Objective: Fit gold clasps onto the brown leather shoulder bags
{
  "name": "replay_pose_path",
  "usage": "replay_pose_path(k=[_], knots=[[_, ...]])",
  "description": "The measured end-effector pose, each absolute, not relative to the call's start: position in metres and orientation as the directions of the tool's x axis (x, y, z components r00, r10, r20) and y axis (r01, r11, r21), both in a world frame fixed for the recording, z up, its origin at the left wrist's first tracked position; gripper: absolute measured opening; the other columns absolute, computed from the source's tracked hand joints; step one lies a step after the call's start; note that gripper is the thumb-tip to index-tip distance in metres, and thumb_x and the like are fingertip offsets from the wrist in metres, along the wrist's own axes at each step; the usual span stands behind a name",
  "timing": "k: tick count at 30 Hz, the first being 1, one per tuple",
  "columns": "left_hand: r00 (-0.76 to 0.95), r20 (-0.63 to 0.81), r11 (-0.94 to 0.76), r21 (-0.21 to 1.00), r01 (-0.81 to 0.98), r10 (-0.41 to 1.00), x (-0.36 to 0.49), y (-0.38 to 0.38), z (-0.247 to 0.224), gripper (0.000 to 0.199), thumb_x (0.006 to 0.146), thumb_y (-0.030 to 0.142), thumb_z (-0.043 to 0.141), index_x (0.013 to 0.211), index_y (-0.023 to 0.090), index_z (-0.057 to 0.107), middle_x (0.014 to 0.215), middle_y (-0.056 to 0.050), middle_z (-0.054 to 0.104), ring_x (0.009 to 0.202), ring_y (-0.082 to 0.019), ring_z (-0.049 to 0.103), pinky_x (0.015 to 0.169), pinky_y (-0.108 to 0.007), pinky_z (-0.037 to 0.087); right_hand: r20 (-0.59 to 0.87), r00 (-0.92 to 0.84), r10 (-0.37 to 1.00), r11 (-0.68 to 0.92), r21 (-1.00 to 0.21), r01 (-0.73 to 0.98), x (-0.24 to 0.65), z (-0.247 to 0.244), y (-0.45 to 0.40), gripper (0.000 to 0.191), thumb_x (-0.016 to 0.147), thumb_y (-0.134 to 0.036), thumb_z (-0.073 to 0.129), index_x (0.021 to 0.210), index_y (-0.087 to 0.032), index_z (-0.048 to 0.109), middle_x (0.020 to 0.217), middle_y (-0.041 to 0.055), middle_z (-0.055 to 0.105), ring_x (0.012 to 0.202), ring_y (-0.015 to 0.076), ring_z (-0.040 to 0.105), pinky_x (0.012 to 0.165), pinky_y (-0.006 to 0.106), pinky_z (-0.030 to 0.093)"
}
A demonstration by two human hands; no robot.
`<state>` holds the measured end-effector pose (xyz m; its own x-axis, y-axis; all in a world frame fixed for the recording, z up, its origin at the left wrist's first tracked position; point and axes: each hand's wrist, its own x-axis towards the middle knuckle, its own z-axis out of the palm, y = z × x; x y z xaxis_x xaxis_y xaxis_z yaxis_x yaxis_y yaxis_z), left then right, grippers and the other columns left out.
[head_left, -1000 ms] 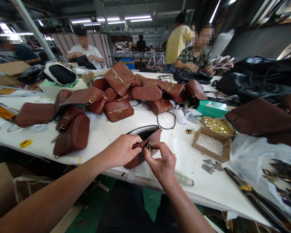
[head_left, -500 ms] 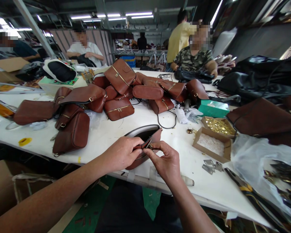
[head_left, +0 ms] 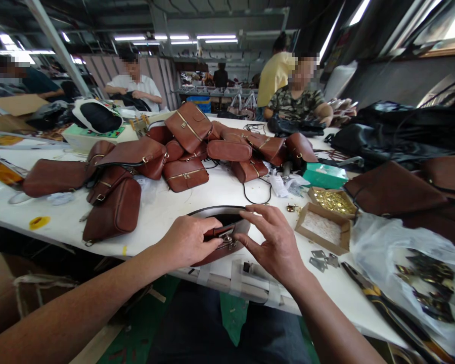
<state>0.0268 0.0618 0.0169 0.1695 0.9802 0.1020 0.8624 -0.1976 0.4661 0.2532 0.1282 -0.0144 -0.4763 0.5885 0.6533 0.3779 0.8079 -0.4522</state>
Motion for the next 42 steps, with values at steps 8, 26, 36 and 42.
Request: replay_pose_path(k=[8, 26, 36, 42], knots=[[0.21, 0.161, -0.261, 0.453, 0.852, 0.964, 0.026, 0.041, 0.032, 0.017, 0.09, 0.028, 0.068, 0.103, 0.028, 0.079, 0.093, 0.001, 0.082, 0.085, -0.02, 0.075, 0.076, -0.029, 0.05, 0.517, -0.718, 0.466, 0.883, -0.316, 0.345, 0.245, 0.01, 0.114, 0.019, 0.096, -0.029, 0.074, 0.115, -0.025, 0.075, 0.1, 0.0047, 0.081, 0.093, 0.0243, 0.066, 0.084, 0.043, 0.036], [0.302, -0.03, -0.193, 0.709, 0.679, 0.953, 0.025, 0.018, 0.067, 0.019, 0.093, 0.031, 0.066, 0.105, 0.024, 0.079, 0.096, 0.002, 0.08, 0.084, -0.016, 0.072, 0.074, -0.025, 0.049, 0.36, -0.687, 0.631, 0.623, -0.763, 0.173, 0.255, 0.031, 0.083, 0.014, 0.097, -0.034, 0.071, 0.106, -0.029, 0.082, 0.092, -0.0009, 0.081, 0.085, 0.0208, 0.071, 0.085, 0.035, 0.051], [0.204, -0.021, -0.123, 0.735, 0.667, 0.979, -0.007, 0.05, 0.049, 0.019, 0.087, 0.031, 0.068, 0.097, 0.019, 0.078, 0.089, -0.001, 0.08, 0.082, -0.019, 0.073, 0.073, -0.027, 0.051, 0.689, -0.331, 0.645, 0.745, -0.47, 0.473, 0.276, -0.037, 0.08, 0.046, 0.094, -0.038, 0.076, 0.137, -0.026, 0.066, 0.131, 0.014, 0.071, 0.121, 0.0318, 0.066, 0.1, 0.05, 0.051], [0.188, -0.14, 0.022, 0.852, 0.523, 0.972, -0.025, 0.056, 0.042, 0.029, 0.082, 0.036, 0.076, 0.102, 0.015, 0.078, 0.1, -0.008, 0.082, 0.089, -0.021, 0.075, 0.082, -0.031, 0.055, 0.296, -0.678, 0.673, 0.739, -0.294, 0.606, 0.332, -0.114, 0.061, 0.028, 0.096, -0.031, 0.072, 0.123, -0.024, 0.072, 0.113, 0.0103, 0.077, 0.101, 0.0295, 0.072, 0.084, 0.044, 0.056]])
